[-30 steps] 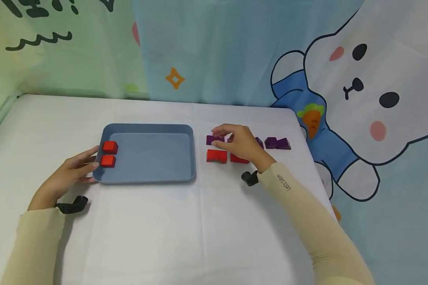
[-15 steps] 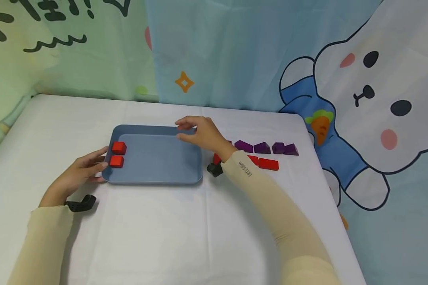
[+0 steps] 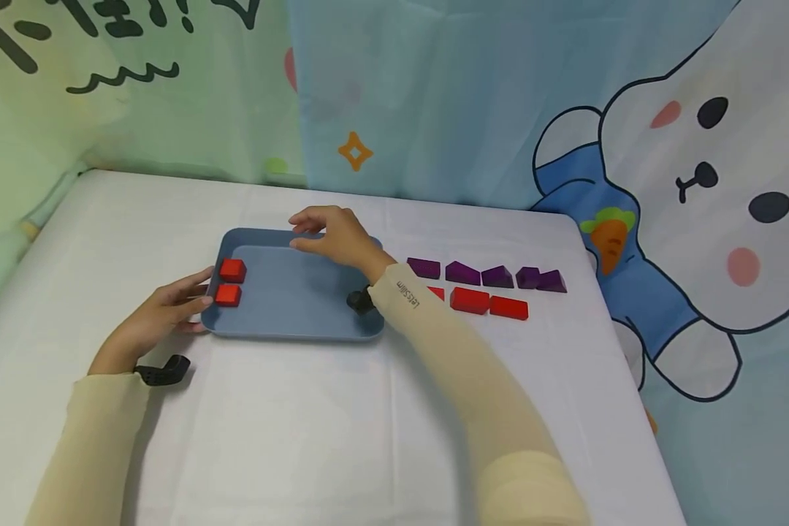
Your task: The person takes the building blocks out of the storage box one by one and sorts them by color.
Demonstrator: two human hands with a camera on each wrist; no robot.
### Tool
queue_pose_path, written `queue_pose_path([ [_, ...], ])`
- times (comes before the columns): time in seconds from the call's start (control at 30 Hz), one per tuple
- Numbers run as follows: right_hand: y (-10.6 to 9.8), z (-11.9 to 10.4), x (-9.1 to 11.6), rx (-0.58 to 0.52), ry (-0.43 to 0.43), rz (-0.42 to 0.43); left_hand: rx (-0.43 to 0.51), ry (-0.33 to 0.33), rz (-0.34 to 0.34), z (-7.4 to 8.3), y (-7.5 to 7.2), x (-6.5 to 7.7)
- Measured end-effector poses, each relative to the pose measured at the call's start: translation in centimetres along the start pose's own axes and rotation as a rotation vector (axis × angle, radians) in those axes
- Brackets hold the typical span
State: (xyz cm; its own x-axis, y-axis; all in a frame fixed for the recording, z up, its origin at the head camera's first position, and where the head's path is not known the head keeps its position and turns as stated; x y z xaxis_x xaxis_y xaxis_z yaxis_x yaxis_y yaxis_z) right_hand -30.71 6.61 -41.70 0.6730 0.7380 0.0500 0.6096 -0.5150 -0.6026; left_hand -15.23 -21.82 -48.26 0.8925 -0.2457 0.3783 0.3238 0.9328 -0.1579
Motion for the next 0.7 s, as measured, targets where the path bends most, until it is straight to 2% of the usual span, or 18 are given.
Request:
queue_pose_path([
  [0.23,2.6,-0.6,-2.3,0.003,0.033,-0.064,0.017,-0.007,0.004,0.0,0.0,-0.1],
  [0.4,4.8,-1.1,-3.8,0.016,0.056,-0.144,0.031,-0.01,0.003,0.2,-0.1,-0.1],
  [0.53,6.5,-1.4,-5.0,0.074,0.075,-0.21,0.038,-0.006,0.004,0.2,-0.2,0.0],
  [0.7,8.1,-1.6,-6.0,0.183,0.09,-0.245,0.044,0.0,0.003,0.2,-0.2,0.0],
])
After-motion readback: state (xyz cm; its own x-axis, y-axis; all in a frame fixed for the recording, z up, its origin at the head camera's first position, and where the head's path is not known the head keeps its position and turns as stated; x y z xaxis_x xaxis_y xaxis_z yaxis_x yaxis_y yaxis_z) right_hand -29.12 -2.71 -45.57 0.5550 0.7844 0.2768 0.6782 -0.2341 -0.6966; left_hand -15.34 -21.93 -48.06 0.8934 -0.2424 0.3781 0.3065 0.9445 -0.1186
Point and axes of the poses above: each hand's wrist, its own x-axis away from the middle knuckle, its own y-axis out of the palm, z = x × y, the point moved 1 cm from there along -x, towards the middle knuckle, and after that the axes turned 7 degrees about -z, right-handed, at the moved point
